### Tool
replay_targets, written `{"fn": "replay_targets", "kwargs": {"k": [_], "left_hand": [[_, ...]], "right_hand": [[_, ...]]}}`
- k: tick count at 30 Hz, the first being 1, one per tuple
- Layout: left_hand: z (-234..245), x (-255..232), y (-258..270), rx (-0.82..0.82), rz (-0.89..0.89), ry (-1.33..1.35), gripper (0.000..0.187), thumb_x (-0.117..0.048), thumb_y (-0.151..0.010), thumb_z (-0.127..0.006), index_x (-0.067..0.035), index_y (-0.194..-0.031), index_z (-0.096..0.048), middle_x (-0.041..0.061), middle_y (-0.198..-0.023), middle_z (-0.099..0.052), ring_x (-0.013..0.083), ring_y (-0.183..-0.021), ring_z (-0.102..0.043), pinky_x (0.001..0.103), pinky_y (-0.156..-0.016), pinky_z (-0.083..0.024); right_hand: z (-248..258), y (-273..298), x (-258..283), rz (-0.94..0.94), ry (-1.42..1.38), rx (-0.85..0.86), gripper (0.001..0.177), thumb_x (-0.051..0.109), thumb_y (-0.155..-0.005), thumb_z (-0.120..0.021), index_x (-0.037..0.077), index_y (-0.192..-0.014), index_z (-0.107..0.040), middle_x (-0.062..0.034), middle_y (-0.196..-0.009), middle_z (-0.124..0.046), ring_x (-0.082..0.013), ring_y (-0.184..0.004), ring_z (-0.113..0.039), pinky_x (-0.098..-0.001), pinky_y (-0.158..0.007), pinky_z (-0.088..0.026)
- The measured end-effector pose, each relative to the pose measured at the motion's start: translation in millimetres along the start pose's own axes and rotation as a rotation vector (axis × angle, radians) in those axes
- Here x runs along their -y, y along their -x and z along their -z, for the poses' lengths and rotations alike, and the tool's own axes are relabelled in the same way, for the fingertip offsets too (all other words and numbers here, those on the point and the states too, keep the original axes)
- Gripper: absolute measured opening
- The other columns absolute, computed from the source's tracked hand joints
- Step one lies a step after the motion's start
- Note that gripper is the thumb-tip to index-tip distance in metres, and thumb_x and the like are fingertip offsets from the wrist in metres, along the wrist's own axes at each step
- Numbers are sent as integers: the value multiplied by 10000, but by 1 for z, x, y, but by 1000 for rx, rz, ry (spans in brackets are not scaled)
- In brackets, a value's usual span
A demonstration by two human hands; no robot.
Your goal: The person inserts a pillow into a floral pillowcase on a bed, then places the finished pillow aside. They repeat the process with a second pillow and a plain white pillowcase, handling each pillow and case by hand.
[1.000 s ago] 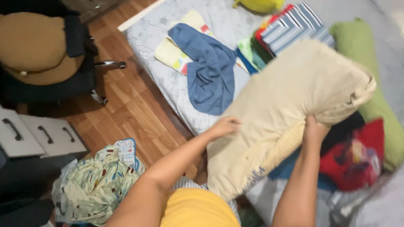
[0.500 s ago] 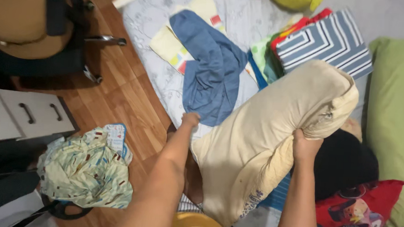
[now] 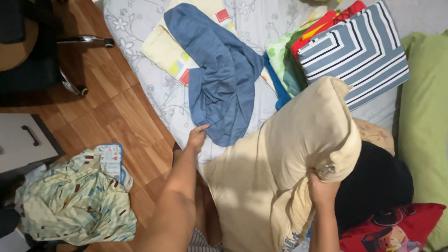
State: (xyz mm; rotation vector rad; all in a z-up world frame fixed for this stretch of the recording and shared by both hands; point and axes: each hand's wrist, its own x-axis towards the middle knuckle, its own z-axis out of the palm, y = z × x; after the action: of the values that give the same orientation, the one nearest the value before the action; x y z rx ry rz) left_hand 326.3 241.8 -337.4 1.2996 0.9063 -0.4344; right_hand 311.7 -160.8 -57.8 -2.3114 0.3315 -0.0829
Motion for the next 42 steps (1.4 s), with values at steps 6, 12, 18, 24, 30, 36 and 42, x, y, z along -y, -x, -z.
{"fn": "replay_targets", "kwargs": {"k": [6, 12, 18, 24, 30, 36, 42], "left_hand": [[-15, -73, 24, -256, -926, -683, 348, -18, -810, -627, -100, -1117, -769, 183, -1016, -686, 384, -950, -659, 465, -846, -531], [20, -242, 71, -730, -1328, -718, 132, -103, -881, -620, -16, -787, -650, 206, -1026, -648, 426, -978, -616, 507, -855, -499], [84, -375, 102, -180, -790, -95, 280, -284, -952, -605, -13, -976, -668, 118, -908, -685, 273, -860, -628, 419, -795, -499], [103, -412, 93, -347, -1081, -512, 394, -335, -873, -830, 13, -957, -665, 165, -897, -693, 280, -796, -672, 421, -756, -528], [65, -456, 79, 103, -613, 114, 235, -182, -850, -710, -32, -1023, -654, 125, -886, -663, 209, -706, -620, 436, -636, -537], [36, -469, 105, 236, -756, -180, 315, -259, -899, -723, -42, -1111, -640, 75, -943, -694, 148, -827, -620, 347, -734, -546], [43, -471, 127, 353, -1052, -304, 362, -298, -950, -701, -52, -1210, -650, 84, -1054, -716, 236, -968, -653, 373, -862, -529]], "right_hand": [[18, 9, -29, -128, -30, 14, 404, 83, -790, -752, -63, -1150, -642, -185, -1128, -699, -278, -1022, -671, -385, -915, -521], [27, 28, -15, 45, -354, 103, 451, 42, -793, -711, -41, -1226, -615, -144, -1165, -674, -247, -1052, -645, -380, -922, -526], [65, 10, 66, 231, -395, -12, 578, 8, -764, -718, -17, -1323, -576, -124, -1290, -639, -234, -1147, -622, -391, -981, -511], [106, -12, 163, 392, -594, -32, 563, -9, -751, -719, -4, -1300, -595, -108, -1255, -652, -228, -1119, -630, -389, -956, -522], [98, -4, 208, 412, -681, 32, 551, -26, -738, -719, 9, -1278, -614, -92, -1220, -665, -222, -1091, -638, -386, -930, -532], [65, 1, 195, 372, -686, 144, 540, -44, -725, -720, 22, -1255, -634, -76, -1185, -678, -215, -1063, -646, -383, -905, -543], [16, 10, 166, 239, -588, 323, 532, -61, -713, -721, 34, -1232, -653, -60, -1150, -691, -209, -1035, -654, -381, -879, -554]]}}
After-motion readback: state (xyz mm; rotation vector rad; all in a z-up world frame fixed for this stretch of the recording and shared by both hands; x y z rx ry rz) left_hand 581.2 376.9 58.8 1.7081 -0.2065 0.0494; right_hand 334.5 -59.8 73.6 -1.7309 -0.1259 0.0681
